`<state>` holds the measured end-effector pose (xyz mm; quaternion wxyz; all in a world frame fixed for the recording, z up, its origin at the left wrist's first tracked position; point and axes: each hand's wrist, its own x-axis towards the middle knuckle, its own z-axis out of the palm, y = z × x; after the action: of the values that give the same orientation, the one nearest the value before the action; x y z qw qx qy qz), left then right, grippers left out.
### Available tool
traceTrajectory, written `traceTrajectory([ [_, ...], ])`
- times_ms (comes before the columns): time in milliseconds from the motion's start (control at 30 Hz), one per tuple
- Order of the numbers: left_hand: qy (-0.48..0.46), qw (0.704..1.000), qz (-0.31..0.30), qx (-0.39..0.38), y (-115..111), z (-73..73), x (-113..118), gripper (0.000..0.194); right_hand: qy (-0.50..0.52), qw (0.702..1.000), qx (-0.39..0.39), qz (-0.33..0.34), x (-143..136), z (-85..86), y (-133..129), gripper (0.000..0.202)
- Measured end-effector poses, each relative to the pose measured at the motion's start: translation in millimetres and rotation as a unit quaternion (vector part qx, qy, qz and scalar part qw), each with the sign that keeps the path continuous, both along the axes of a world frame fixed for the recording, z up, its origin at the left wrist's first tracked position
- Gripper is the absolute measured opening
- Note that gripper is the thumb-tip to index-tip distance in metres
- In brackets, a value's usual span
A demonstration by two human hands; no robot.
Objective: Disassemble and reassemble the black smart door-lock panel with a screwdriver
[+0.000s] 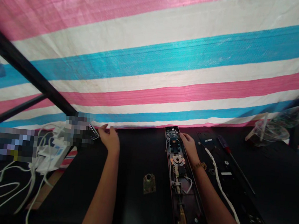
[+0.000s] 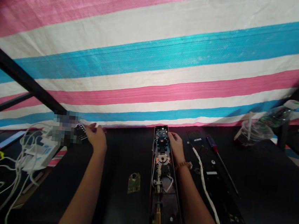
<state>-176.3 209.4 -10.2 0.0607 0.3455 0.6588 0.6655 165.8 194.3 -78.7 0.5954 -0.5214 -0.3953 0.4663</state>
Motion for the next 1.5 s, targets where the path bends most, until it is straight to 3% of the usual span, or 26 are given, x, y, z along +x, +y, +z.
traceTrajectory([
  [33, -0.013, 1.000, -0.018, 0.002, -3, -3.3, 19, 0.024, 0.003, 1.000, -0.001, 0.000, 0, -0.2, 0, 0.052],
  [133, -0.100, 0.980, -0.171, 0.027, -20, -9.7, 85, 0.022, 0.007, 1.000, -0.002, -0.003, 1, 1.0, 0, 0.052],
  [233, -0.100, 0.952, -0.289, 0.007, -44, -15.5, 147, 0.020, 0.015, 1.000, 0.002, 0.009, 0, 5.9, -3, 0.052],
  [333, -0.117, 0.923, -0.366, -0.033, -64, -22.3, 190, 0.024, 0.046, 0.998, -0.017, 0.041, -2, 14.0, -10, 0.053],
  [400, -0.144, 0.909, -0.386, -0.058, -72, -24.4, 204, 0.028, 0.066, 0.996, -0.031, 0.049, -4, 19.8, -14, 0.054],
  [533, -0.146, 0.913, -0.375, -0.073, -70, -20.8, 210, 0.028, 0.092, 0.995, -0.031, 0.037, -3, 30.1, -19, 0.054],
  [667, -0.171, 0.895, -0.409, -0.048, -63, -20.6, 209, 0.032, 0.140, 0.989, -0.016, 0.051, -1, 36.6, -22, 0.052],
  [800, -0.194, 0.879, -0.435, -0.030, -62, -25.7, 208, 0.036, 0.146, 0.988, -0.019, 0.044, 0, 38.0, -23, 0.051],
  [1033, -0.173, 0.881, -0.439, -0.034, -66, -23.7, 199, 0.039, 0.128, 0.990, -0.018, 0.050, -2, 37.6, -23, 0.050],
  [1267, -0.197, 0.866, -0.455, -0.055, -63, -30.9, 198, 0.045, 0.087, 0.995, 0.004, 0.047, -1, 26.3, -15, 0.055],
  [1433, -0.184, 0.885, -0.417, -0.098, -58, -34.9, 195, 0.038, 0.080, 0.996, 0.028, 0.016, -3, 15.4, -9, 0.078],
  [1500, -0.166, 0.892, -0.406, -0.104, -58, -34.3, 193, 0.035, 0.076, 0.996, 0.038, 0.038, -2, 14.8, -10, 0.072],
])
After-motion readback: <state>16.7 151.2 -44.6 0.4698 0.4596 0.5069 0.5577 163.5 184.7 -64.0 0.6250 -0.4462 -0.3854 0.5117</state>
